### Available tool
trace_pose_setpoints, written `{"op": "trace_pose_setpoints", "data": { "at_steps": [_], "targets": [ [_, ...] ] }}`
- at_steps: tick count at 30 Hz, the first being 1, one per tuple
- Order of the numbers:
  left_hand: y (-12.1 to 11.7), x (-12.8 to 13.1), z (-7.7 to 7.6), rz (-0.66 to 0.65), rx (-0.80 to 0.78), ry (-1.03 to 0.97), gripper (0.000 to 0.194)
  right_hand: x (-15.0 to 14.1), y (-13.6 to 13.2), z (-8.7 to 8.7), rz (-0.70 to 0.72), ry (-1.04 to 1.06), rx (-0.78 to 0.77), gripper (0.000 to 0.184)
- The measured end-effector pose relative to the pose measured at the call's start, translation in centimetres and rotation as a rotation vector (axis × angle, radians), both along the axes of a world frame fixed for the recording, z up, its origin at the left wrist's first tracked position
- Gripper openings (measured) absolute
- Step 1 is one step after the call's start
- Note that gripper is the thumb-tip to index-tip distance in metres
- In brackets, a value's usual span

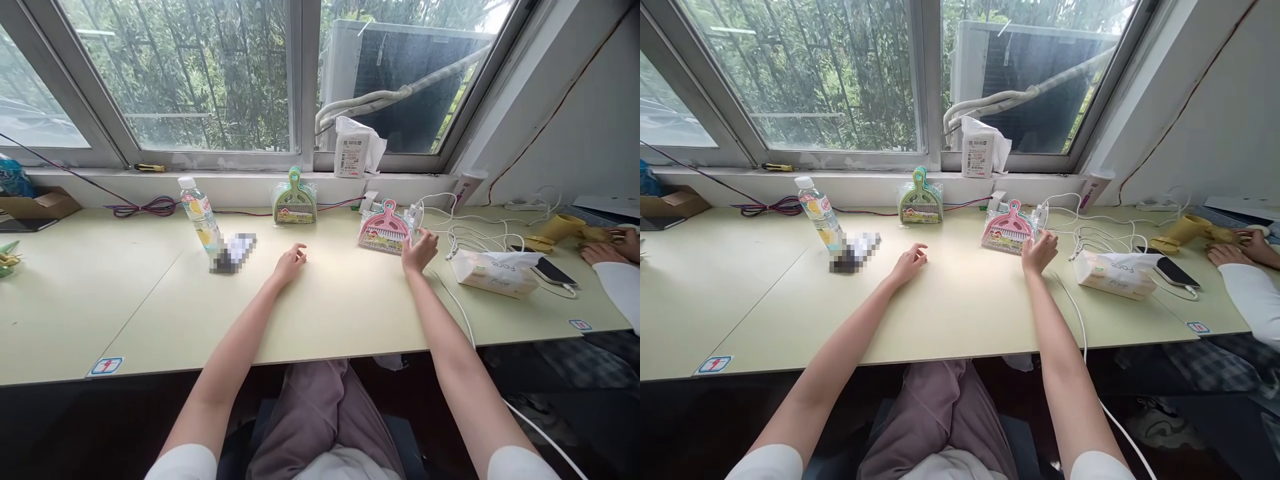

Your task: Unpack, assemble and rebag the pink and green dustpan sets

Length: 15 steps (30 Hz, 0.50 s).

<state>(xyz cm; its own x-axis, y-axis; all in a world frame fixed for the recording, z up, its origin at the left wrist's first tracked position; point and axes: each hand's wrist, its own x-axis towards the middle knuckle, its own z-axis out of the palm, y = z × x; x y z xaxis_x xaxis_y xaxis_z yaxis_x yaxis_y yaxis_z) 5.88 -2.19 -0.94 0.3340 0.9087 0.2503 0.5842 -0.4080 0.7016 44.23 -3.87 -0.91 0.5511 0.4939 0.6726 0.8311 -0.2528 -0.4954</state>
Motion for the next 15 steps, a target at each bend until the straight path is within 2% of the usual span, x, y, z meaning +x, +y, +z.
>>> {"op": "trace_pose_setpoints", "data": {
  "at_steps": [2,5,8,11,13,15],
  "targets": [
    [0.0,0.1,0.0,0.005,0.005,0.013,0.029,-1.7,-0.2,0.4,0.113,-0.052,0.053,0.035],
    [-0.1,0.1,-0.1,0.025,0.018,0.034,0.029,-5.7,0.1,0.5,0.387,-0.104,0.046,0.032],
    [0.1,0.2,-0.6,0.059,0.026,0.034,0.027,-10.9,0.8,-0.2,0.671,-0.137,-0.122,0.027],
    [0.8,0.3,-1.0,0.128,0.014,-0.042,0.024,-15.6,1.2,-1.2,0.843,-0.181,-0.328,0.033],
    [1.7,0.2,-1.1,0.197,-0.057,-0.171,0.024,-17.5,1.2,-1.5,0.947,-0.254,-0.436,0.034],
    [3.1,0.0,-0.9,0.295,-0.17,-0.322,0.025,-18.2,1.0,-1.7,0.988,-0.272,-0.481,0.032]
  ]
}}
